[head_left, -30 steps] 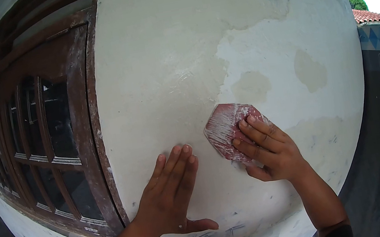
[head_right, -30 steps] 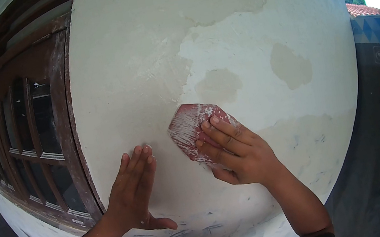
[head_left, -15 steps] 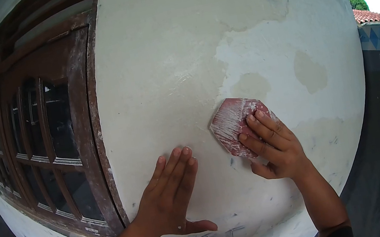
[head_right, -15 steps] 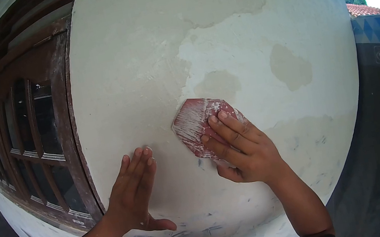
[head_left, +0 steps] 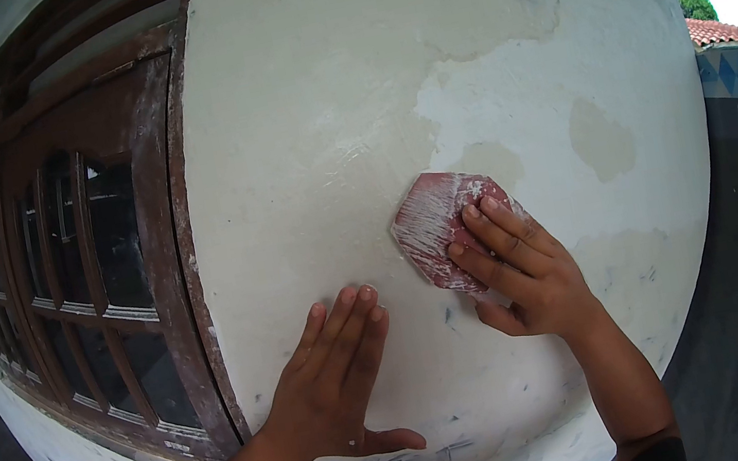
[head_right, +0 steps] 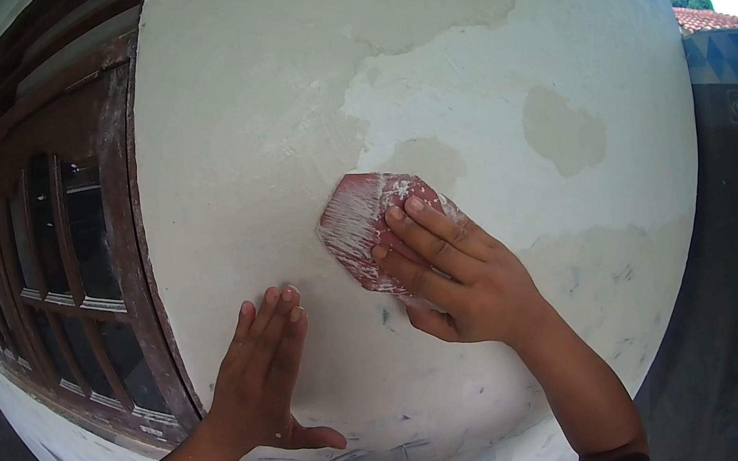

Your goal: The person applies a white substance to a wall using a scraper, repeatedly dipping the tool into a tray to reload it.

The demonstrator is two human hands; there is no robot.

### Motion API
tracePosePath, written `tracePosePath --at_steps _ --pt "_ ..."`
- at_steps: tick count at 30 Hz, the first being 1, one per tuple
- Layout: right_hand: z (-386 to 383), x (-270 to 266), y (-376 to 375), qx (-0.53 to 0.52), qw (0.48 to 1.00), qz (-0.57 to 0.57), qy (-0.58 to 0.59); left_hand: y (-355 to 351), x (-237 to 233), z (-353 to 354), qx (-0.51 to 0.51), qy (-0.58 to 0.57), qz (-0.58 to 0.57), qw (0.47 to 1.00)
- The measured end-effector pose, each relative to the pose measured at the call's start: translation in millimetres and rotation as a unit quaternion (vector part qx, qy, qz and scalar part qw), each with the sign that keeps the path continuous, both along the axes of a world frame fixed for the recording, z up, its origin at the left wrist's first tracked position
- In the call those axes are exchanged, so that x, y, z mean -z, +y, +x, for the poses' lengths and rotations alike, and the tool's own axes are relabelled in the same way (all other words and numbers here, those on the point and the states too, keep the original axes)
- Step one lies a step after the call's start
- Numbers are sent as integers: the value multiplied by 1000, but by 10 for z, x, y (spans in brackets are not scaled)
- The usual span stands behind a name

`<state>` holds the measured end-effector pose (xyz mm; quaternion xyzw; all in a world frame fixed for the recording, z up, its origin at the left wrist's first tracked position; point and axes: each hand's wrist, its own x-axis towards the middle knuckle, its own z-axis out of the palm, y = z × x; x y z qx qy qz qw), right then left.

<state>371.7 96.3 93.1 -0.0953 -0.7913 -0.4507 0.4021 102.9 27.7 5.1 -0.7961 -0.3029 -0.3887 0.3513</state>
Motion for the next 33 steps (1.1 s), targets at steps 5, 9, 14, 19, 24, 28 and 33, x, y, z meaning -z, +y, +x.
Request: tracePosePath --at_steps 5,9,14,19,24,28,33 --pt "150 68 46 13 1000 -8 7 -14 32 -17 6 -1 5 1000" --pt "63 7 17 -2 1000 5 20 -11 32 -8 7 -3 0 1000" --pt "-46 -25 -15 17 1000 -7 5 -7 26 38 6 0 3 1000" --pt "91 63 -39 13 999 4 30 -38 -4 -18 1 4 19 1000" --pt "-142 -12 -45 2 1000 -17 -3 -38 -37 26 3 -3 12 1000" --pt "47 152 -6 25 999 -26 -16 -63 0 -9 5 -10 18 1000" --pt "-84 85 -42 11 1000 -10 -13 -65 -15 -22 1 -8 16 1000"
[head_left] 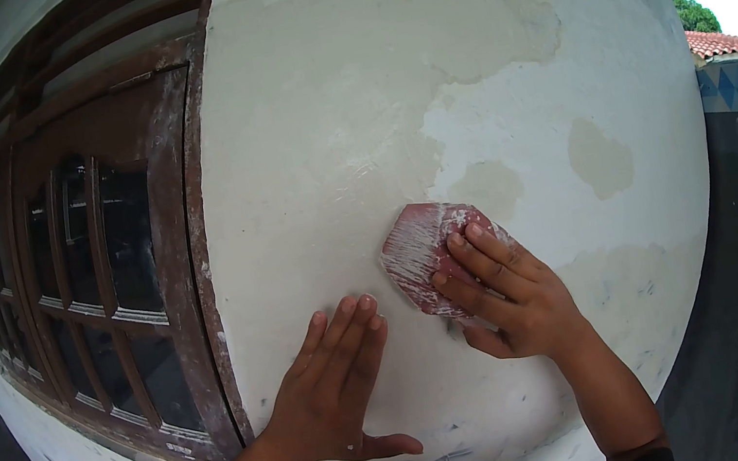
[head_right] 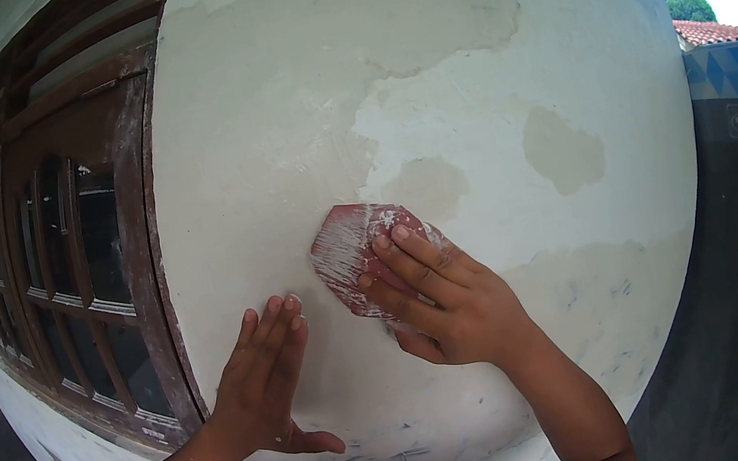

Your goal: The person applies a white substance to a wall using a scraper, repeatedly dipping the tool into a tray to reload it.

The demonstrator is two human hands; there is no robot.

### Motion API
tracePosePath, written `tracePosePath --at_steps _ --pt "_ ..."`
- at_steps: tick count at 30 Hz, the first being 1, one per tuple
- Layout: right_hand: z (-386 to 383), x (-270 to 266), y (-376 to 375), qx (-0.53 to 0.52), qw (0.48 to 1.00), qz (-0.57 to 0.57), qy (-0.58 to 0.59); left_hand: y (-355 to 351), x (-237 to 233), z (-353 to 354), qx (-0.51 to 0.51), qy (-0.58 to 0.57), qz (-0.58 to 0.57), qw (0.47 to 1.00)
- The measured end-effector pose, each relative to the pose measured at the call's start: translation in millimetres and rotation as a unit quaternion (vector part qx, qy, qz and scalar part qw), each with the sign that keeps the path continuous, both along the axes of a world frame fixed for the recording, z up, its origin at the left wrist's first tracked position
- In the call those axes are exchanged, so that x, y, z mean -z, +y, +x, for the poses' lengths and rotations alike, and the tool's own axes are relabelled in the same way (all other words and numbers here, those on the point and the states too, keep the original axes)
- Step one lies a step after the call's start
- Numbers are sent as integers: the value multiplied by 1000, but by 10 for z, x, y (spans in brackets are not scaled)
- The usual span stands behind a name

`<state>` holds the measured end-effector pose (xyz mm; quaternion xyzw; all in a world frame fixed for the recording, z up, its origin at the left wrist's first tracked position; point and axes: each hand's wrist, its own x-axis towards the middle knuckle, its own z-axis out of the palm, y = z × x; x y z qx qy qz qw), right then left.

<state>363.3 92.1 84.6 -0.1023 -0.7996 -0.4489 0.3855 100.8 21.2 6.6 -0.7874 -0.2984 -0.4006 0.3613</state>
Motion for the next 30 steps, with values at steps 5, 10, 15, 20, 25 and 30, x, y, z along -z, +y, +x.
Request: tracePosePath --at_steps 5,10,15,20,25,30 --pt "58 56 20 29 999 5 -22 -3 23 -10 3 1 1 1000" --pt "130 54 -2 14 1000 13 0 6 19 -28 0 2 -2 1000" --pt "107 26 33 28 999 -5 -35 17 -4 -10 -6 0 4 1000" --pt "252 126 44 23 1000 14 3 4 24 -31 -3 -5 -2 1000" --pt "134 63 43 32 999 4 -22 0 0 7 -1 -2 -6 1000" --pt "283 164 15 29 999 15 -5 -18 32 -7 0 -4 -6 1000"
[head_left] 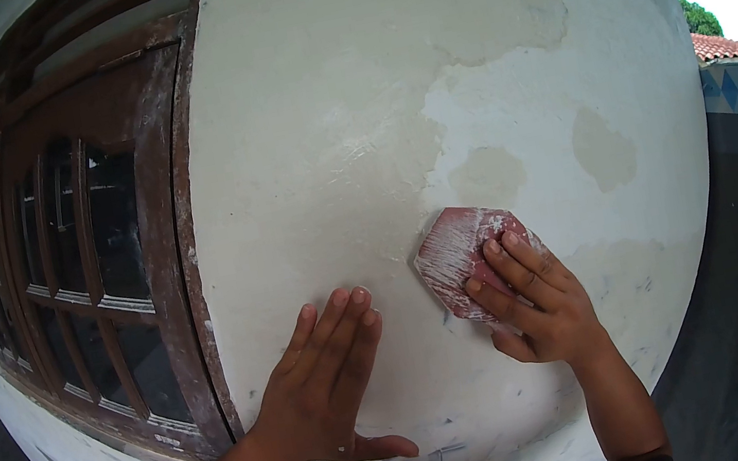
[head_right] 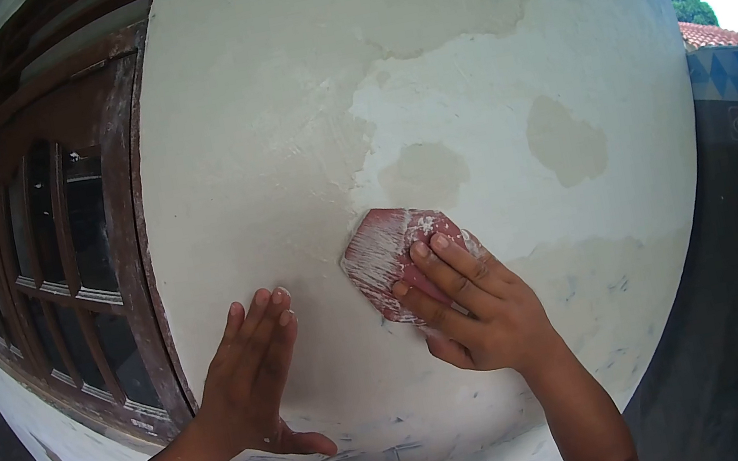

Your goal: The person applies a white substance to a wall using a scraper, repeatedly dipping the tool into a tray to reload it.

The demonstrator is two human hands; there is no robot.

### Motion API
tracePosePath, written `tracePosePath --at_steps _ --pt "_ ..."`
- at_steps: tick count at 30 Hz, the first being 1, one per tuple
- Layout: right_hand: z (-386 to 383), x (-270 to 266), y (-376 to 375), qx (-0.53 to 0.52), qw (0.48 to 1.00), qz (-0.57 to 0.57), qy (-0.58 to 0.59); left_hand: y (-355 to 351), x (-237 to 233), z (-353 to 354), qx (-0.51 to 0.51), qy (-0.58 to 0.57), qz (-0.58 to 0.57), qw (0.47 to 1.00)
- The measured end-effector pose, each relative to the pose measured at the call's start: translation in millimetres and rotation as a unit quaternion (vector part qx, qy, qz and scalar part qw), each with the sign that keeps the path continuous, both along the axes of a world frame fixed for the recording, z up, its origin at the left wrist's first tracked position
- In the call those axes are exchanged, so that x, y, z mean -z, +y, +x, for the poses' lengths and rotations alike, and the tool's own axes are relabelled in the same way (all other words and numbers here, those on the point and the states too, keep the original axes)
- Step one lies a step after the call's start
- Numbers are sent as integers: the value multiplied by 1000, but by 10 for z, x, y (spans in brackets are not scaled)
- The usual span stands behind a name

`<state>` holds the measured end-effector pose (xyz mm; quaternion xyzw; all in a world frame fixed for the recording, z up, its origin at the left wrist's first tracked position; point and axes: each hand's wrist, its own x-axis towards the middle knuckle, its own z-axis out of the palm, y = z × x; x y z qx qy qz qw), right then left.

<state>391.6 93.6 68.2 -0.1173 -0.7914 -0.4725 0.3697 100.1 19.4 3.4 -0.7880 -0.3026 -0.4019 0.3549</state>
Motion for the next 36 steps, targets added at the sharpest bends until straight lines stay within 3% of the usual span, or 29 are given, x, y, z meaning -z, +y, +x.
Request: tracePosePath --at_steps 5,24,29,36 --pt "-243 -119 5 -3 1000 -7 -11 39 -8 51 -1 -3 0 1000" --pt "77 -32 41 -23 999 -7 39 31 0 -4 2 3 1 1000" --pt "-226 -105 -9 -7 1000 11 -28 44 -13 31 1 6 0 1000" --pt "30 -60 -12 -4 1000 14 -5 -2 2 -59 -9 8 2 1000"
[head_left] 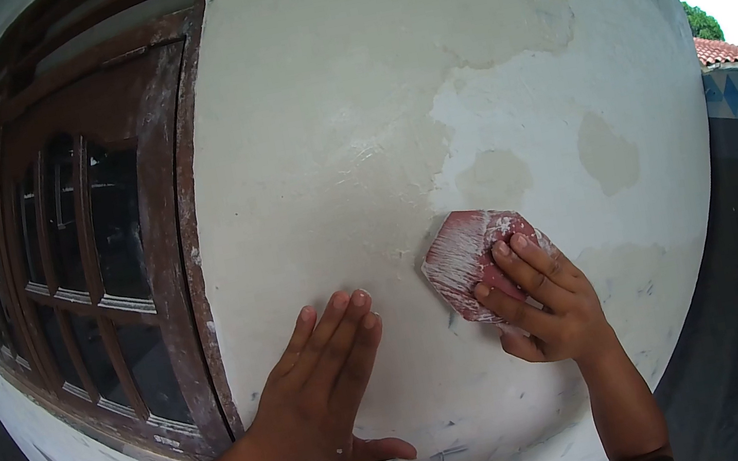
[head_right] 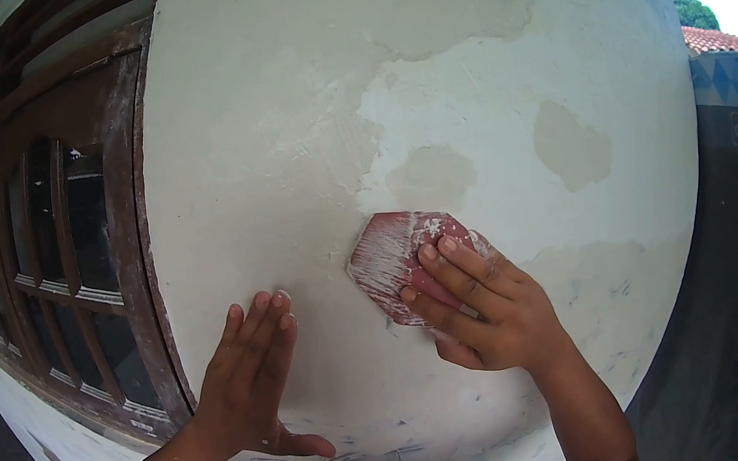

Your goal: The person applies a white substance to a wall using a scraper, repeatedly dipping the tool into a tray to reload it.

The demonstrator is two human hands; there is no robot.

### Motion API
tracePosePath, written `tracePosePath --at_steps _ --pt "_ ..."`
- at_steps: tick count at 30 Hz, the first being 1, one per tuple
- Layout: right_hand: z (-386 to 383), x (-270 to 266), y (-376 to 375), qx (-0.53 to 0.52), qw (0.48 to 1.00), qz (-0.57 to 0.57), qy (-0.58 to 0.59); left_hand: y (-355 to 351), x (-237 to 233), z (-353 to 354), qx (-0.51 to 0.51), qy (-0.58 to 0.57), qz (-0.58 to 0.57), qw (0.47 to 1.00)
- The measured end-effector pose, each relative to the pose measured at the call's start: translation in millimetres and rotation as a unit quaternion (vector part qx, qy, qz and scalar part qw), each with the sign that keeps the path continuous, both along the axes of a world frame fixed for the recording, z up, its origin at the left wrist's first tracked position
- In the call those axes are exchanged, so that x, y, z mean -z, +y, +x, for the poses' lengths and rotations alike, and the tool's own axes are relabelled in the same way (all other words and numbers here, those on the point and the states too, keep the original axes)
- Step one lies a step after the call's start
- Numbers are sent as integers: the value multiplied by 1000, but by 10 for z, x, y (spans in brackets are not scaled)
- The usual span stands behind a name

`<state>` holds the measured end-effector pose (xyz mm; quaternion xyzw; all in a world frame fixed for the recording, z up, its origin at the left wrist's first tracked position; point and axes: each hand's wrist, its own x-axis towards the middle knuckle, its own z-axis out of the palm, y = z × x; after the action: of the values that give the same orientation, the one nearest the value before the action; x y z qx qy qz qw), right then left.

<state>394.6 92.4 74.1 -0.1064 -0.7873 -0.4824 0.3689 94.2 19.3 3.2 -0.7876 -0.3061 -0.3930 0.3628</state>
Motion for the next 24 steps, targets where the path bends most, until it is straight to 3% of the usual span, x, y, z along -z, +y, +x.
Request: tracePosePath --at_steps 6,24 --pt "-263 -112 15 12 999 3 -45 13 -51 69 11 -4 8 1000" --pt "14 44 41 -1 1000 10 9 -31 -38 22 1 0 8 1000"
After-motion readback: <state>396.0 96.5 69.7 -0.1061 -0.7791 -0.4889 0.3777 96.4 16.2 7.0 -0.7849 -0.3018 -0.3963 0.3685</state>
